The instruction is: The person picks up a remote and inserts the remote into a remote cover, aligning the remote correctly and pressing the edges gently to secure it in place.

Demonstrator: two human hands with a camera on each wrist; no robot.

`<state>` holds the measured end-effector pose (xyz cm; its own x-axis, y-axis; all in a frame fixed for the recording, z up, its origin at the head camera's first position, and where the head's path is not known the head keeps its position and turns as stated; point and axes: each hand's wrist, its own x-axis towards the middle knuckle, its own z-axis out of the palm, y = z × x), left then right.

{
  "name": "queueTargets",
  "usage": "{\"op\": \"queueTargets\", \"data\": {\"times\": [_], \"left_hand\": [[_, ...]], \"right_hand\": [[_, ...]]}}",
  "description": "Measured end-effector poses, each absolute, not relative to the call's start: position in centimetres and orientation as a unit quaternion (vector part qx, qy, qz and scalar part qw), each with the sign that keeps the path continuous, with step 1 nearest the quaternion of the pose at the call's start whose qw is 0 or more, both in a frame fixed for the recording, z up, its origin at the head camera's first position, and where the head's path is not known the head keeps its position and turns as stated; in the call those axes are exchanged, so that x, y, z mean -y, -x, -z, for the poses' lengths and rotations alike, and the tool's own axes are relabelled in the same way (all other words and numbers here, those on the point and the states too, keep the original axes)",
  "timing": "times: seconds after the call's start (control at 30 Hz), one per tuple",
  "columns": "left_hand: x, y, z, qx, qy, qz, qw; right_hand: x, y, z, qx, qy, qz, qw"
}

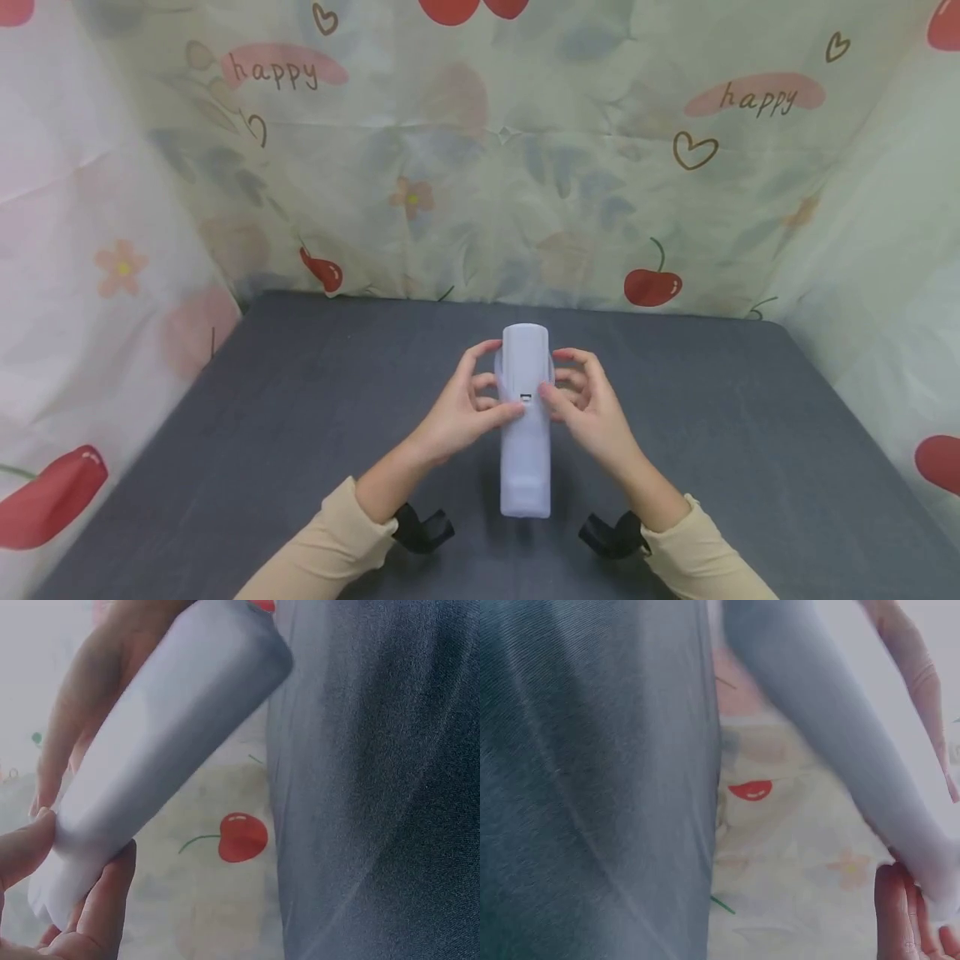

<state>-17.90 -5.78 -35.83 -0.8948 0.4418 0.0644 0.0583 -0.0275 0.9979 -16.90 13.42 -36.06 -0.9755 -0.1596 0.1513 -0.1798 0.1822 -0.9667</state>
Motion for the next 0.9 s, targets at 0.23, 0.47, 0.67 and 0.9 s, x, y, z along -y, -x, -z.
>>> {"op": "queueTargets", "data": {"times": [0.23, 0.47, 0.67, 0.9], "left_hand": [[5.7, 17.8, 35.5, -0.696, -0.161, -0.689, 0.125], [5.6, 17.9, 34.5, -0.718, -0.130, -0.680, 0.072], [5.3, 17.9, 34.3, -0.721, -0.112, -0.683, 0.042], [5.6, 17.6, 34.2, -0.721, -0.137, -0.676, 0.062]], "right_hand": [[-13.3, 17.0, 35.9, 0.772, -0.115, -0.625, -0.017], [-12.9, 16.6, 36.2, 0.777, -0.137, -0.614, -0.003], [-12.6, 16.6, 36.3, 0.789, -0.145, -0.597, 0.015], [-13.0, 16.4, 36.0, 0.778, -0.123, -0.616, -0.021]]}}
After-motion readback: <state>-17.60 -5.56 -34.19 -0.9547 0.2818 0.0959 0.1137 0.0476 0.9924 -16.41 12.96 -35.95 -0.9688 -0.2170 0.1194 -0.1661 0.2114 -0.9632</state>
